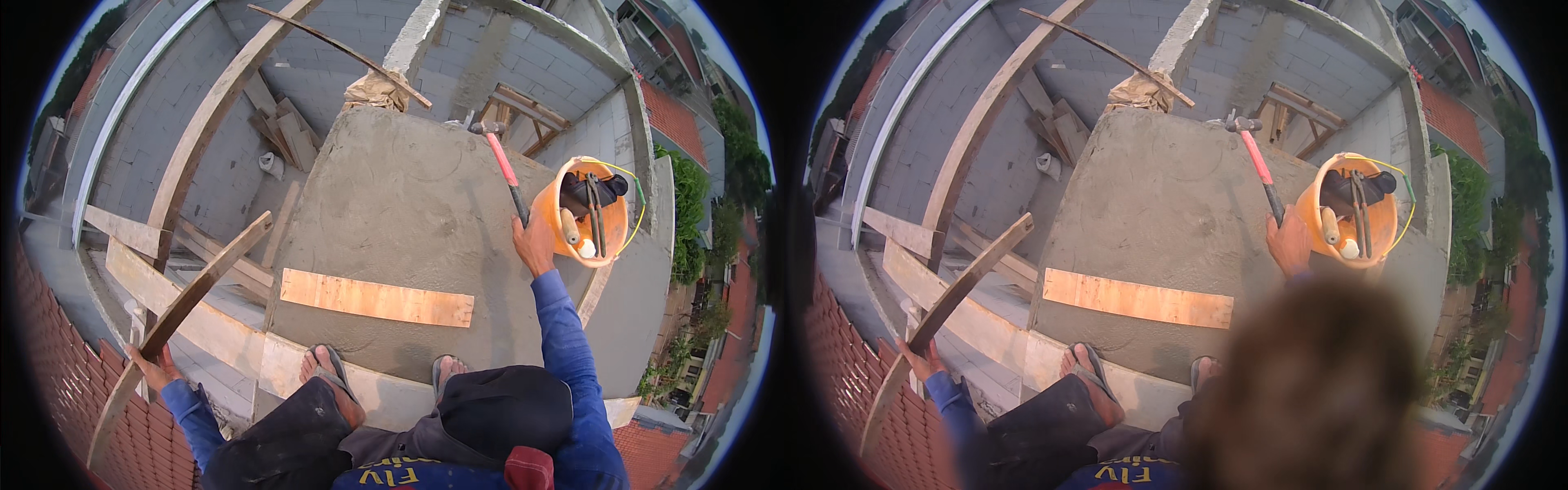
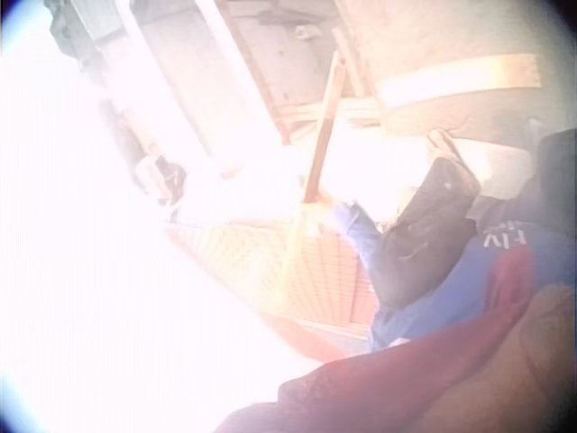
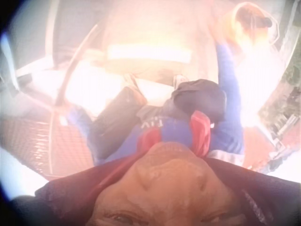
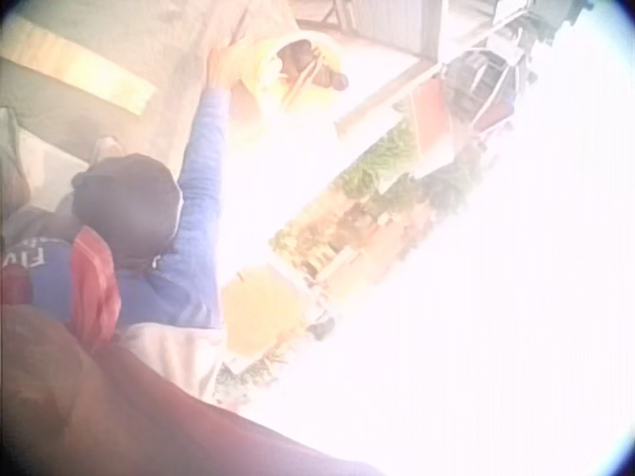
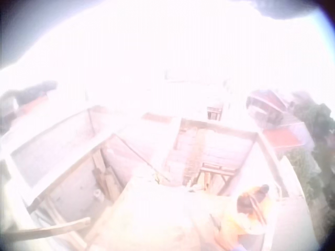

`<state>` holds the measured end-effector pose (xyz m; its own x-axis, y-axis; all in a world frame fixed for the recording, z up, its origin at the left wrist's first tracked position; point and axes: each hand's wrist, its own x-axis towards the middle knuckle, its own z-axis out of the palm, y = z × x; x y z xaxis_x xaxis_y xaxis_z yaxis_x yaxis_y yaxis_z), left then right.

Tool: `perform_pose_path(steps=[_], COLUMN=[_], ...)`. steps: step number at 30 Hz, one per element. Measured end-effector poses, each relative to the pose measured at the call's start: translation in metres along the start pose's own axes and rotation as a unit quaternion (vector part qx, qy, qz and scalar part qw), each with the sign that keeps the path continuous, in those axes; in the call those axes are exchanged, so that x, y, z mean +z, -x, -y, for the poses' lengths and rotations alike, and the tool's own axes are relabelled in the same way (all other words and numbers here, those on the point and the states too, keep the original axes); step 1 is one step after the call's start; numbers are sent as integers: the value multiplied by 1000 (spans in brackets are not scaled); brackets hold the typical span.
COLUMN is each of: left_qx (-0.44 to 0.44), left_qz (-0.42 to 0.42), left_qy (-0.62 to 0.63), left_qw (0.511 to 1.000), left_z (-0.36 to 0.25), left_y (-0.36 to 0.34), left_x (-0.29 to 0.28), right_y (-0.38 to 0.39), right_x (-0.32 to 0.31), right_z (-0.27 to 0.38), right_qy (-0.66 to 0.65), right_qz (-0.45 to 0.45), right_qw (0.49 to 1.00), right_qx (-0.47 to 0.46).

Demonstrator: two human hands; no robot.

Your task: The person is assembling a wooden frame on a concrete surface. They position wooden planks, use a hammer to drive nails, and adjust the frame components to form a structure.

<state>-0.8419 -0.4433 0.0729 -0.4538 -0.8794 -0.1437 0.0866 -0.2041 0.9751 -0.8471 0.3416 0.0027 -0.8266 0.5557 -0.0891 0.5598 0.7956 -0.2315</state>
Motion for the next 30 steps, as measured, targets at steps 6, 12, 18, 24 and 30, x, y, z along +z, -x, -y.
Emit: perform_pose_path(steps=[6,12,18,24,30], left_qx=[-7,-27,15,64,94], left_qz=[0,45,128,160,184], left_qy=[2,36,14,-50,-109], left_qw=[1000,998,992,984,972], left_z=[42,66,82,60,66], left_y=[-23,-47,-102,-114,-118], left_x=[36,105,126,149,190], right_y=[25,-2,-20,-33,-48], right_x=[-11,2,4,0,15], right_z=[-35,-37,-62,-52,-54], right_qy=[25,124,175,143,123], right_qz=[-106,-70,-1,108,103], right_qw=[989,987,983,984,986], right_qx=[-101,-80,-46,24,45])
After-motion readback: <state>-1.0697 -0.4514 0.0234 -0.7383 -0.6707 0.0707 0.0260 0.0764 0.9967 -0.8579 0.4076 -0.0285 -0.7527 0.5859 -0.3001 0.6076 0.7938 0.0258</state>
